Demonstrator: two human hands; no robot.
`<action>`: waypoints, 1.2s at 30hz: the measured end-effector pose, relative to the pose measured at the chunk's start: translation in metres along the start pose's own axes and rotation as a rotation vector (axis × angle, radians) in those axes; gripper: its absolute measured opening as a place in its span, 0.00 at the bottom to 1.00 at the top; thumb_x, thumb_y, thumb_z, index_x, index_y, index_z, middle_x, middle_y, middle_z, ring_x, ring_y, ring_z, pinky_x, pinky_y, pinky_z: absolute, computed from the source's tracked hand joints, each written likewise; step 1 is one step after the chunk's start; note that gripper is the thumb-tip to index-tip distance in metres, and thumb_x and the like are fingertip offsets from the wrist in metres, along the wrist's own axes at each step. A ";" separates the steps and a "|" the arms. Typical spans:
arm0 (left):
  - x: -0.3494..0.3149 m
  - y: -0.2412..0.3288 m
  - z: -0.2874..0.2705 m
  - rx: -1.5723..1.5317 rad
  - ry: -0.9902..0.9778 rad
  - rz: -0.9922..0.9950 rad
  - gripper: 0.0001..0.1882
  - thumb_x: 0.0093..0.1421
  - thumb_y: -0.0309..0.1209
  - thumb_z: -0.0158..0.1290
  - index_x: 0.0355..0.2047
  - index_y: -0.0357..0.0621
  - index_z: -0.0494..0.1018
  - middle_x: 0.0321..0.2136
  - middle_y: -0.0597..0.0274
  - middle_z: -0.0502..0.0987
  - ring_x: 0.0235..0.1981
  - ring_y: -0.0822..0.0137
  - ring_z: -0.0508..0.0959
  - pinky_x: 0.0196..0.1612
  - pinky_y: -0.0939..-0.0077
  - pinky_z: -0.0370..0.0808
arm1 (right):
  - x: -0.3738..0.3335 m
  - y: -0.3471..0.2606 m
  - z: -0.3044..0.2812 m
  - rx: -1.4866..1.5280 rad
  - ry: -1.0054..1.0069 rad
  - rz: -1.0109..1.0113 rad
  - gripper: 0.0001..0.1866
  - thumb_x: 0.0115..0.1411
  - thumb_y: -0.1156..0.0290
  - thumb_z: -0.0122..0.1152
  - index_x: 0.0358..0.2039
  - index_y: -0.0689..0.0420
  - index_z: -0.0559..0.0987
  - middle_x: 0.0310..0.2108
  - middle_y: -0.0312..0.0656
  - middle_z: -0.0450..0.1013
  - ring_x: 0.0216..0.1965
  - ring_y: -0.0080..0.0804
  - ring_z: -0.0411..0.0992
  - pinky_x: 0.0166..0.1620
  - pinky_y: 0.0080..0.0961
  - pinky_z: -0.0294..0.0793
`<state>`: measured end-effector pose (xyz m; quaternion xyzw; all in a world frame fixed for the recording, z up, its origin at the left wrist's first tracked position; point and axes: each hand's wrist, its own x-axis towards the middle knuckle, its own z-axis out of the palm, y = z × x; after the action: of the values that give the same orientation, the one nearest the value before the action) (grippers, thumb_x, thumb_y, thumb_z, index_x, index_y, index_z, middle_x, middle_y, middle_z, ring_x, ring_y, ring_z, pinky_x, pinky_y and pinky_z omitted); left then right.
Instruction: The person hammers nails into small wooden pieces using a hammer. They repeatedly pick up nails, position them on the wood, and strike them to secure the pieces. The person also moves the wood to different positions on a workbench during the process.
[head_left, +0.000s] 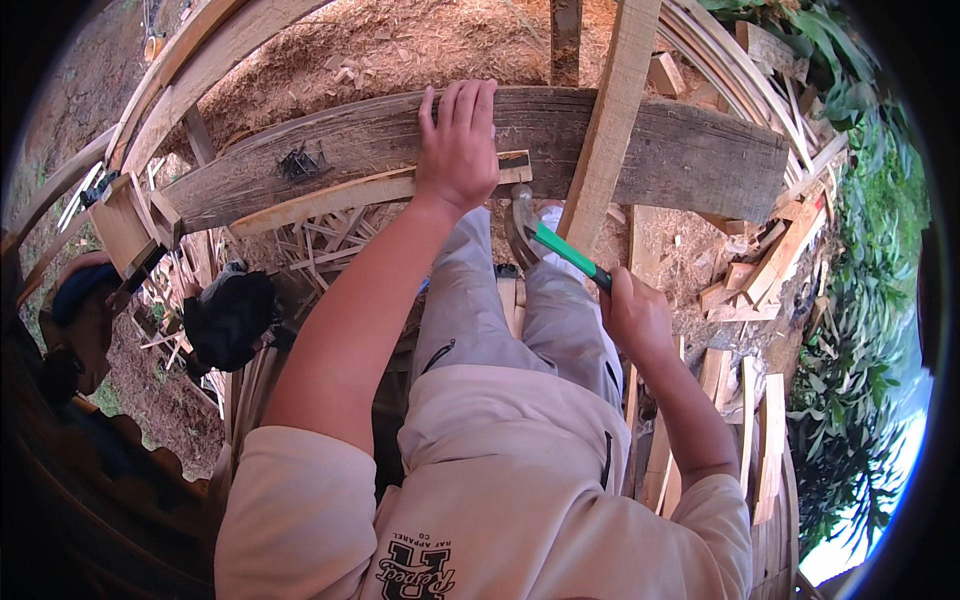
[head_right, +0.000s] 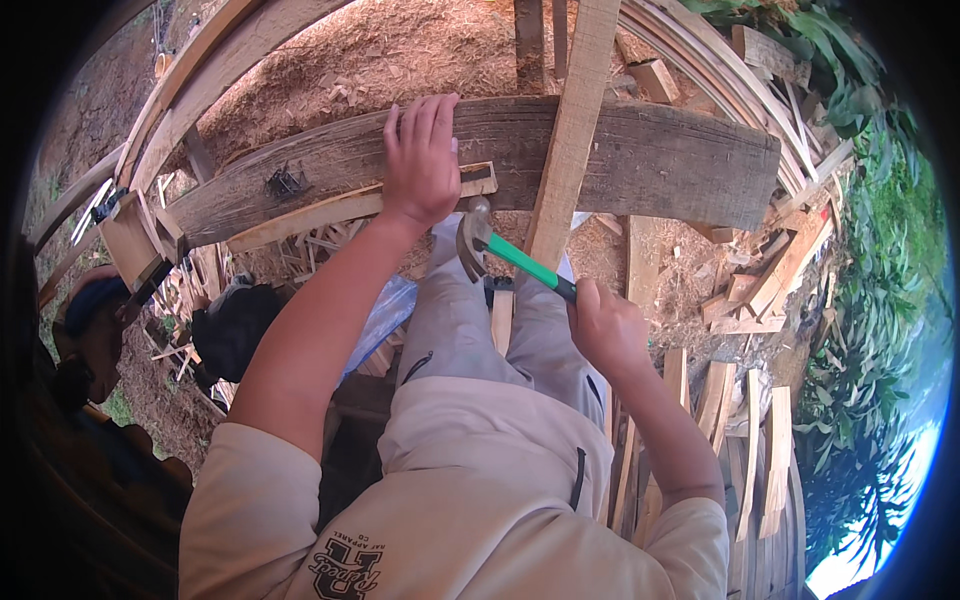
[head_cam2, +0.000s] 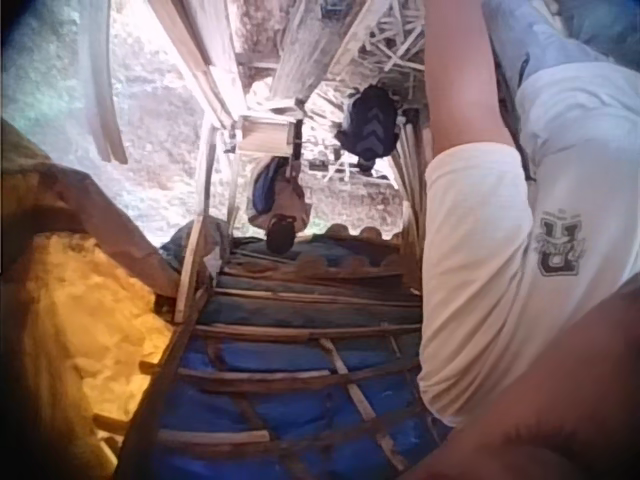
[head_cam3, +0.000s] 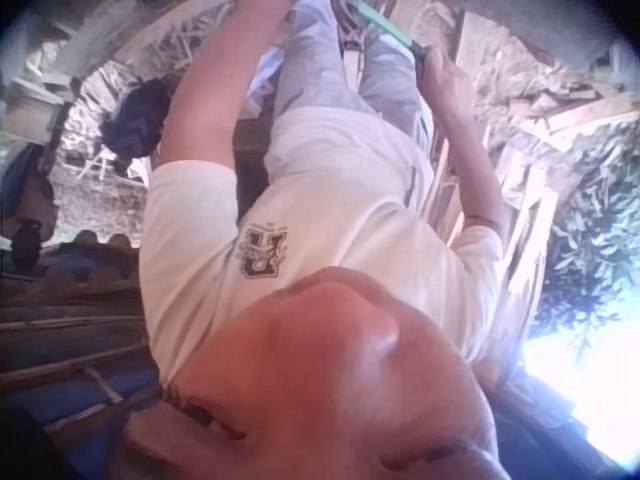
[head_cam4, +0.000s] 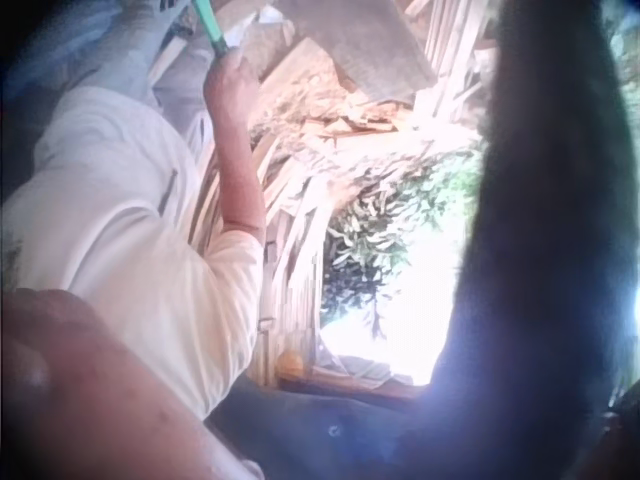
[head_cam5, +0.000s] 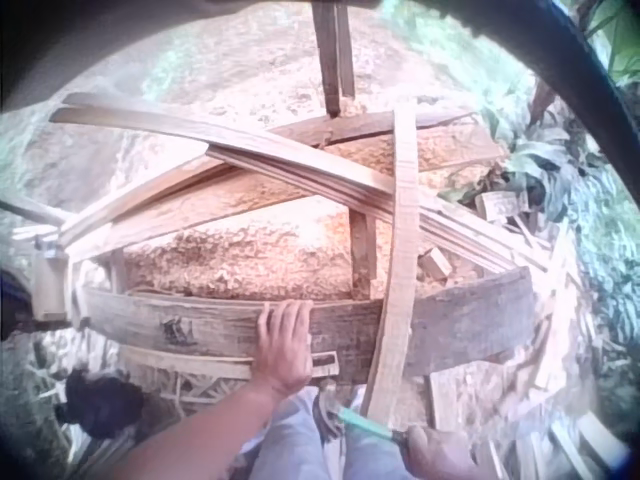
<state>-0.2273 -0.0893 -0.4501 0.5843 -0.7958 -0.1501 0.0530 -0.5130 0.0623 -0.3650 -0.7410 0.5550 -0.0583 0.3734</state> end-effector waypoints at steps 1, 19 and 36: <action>-0.003 0.002 0.000 -0.012 -0.005 -0.003 0.31 0.66 0.28 0.49 0.70 0.41 0.62 0.65 0.52 0.68 0.70 0.52 0.64 0.76 0.41 0.49 | 0.000 0.004 0.001 0.000 -0.009 0.019 0.11 0.59 0.71 0.68 0.38 0.59 0.74 0.22 0.42 0.70 0.21 0.44 0.75 0.24 0.42 0.75; -0.003 0.003 0.000 -0.018 -0.013 -0.010 0.31 0.67 0.29 0.47 0.70 0.41 0.62 0.66 0.51 0.68 0.71 0.51 0.64 0.76 0.41 0.49 | 0.002 0.011 0.004 -0.032 -0.006 0.023 0.13 0.55 0.73 0.69 0.34 0.58 0.72 0.21 0.43 0.69 0.19 0.45 0.73 0.23 0.43 0.73; 0.000 -0.002 0.002 0.015 -0.004 0.002 0.30 0.67 0.29 0.48 0.70 0.41 0.62 0.66 0.51 0.67 0.71 0.50 0.63 0.76 0.41 0.49 | 0.005 0.005 0.004 -0.039 -0.023 0.010 0.10 0.58 0.74 0.68 0.34 0.58 0.73 0.23 0.45 0.72 0.20 0.46 0.74 0.24 0.42 0.76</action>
<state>-0.2256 -0.0897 -0.4523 0.5835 -0.7976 -0.1455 0.0471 -0.5135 0.0596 -0.3725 -0.7461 0.5552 -0.0371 0.3657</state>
